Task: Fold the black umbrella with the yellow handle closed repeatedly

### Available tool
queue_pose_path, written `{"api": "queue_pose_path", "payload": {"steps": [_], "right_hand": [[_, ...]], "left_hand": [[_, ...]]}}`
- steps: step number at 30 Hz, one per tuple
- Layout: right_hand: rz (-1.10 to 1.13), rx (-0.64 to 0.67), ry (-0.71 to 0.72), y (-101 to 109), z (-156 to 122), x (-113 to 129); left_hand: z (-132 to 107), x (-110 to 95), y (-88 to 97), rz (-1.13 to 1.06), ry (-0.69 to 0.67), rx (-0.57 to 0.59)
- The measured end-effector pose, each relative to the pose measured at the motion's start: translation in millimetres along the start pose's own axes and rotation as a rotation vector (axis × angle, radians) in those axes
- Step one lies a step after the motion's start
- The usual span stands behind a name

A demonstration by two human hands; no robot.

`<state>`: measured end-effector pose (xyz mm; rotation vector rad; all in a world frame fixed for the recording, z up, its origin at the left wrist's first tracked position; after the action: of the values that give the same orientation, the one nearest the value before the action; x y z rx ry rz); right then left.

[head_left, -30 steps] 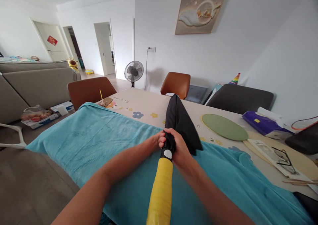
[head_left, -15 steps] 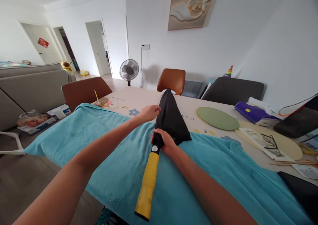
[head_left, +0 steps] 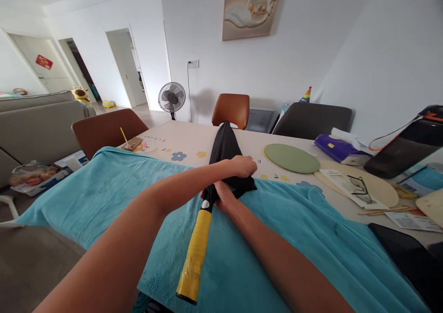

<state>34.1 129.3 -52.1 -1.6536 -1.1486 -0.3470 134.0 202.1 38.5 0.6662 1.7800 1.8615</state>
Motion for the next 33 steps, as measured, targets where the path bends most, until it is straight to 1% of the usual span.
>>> {"api": "queue_pose_path", "payload": {"steps": [2,4,6,8,11,12,14,16,18,20,22,25,29,31,33], "right_hand": [[-0.038,0.032,-0.037,-2.7,-1.2,-4.8],[-0.067,0.044,-0.058,-3.7,-2.4,-6.8],[-0.086,0.039,-0.071,-3.7,-3.3,-7.1],[-0.104,0.021,-0.088,-2.7,-3.4,-7.7],[-0.119,-0.012,-0.116,-0.3,-2.3,-9.3],[-0.117,-0.018,-0.122,0.2,-1.8,-9.6],[-0.111,-0.027,-0.131,1.0,-0.8,-10.1],[-0.110,-0.032,-0.137,1.7,0.1,-10.3],[-0.118,-0.039,-0.137,2.4,0.9,-10.0],[-0.132,-0.050,-0.128,3.3,1.7,-8.9],[-0.145,-0.072,-0.122,5.2,2.3,-8.0],[-0.149,-0.112,-0.130,8.6,1.9,-7.8],[-0.142,-0.116,-0.150,8.9,-0.2,-7.3],[-0.138,-0.119,-0.158,9.5,-0.8,-6.8],[-0.141,-0.131,-0.158,11.1,-0.6,-6.0]], "left_hand": [[-0.6,4.7,8.8,-0.028,0.013,-0.067],[-5.2,9.6,21.9,-0.079,0.033,-0.145],[-14.3,15.4,37.9,-0.134,0.049,-0.227],[-28.1,26.3,55.9,-0.166,0.078,-0.328],[-55.7,56.3,76.9,-0.162,0.160,-0.456],[-66.4,70.4,80.8,-0.154,0.205,-0.486],[-91.1,105.0,84.6,-0.163,0.336,-0.547],[-119.9,144.3,77.8,-0.252,0.513,-0.584],[-146.4,177.3,55.4,-0.421,0.673,-0.544],[-169.4,199.4,31.0,-0.598,0.783,-0.522],[-187.9,213.5,14.4,-0.747,0.846,-0.569],[-201.8,222.6,2.6,-0.882,0.847,-0.648],[-203.6,223.9,-1.1,-0.932,0.806,-0.667],[-204.6,222.2,-1.5,-0.910,0.820,-0.656],[-209.4,215.6,7.3,-0.783,0.824,-0.697]]}}
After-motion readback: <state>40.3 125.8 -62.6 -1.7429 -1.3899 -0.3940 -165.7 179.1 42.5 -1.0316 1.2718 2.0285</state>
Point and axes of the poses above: each hand's wrist, its own z-axis towards the middle knuckle, its own y-axis out of the back of the hand, x = y × z, the point moved 10 cm from there along z, towards the middle knuckle, and after that the axes turned 8 degrees about -x, right-handed, at the moved point
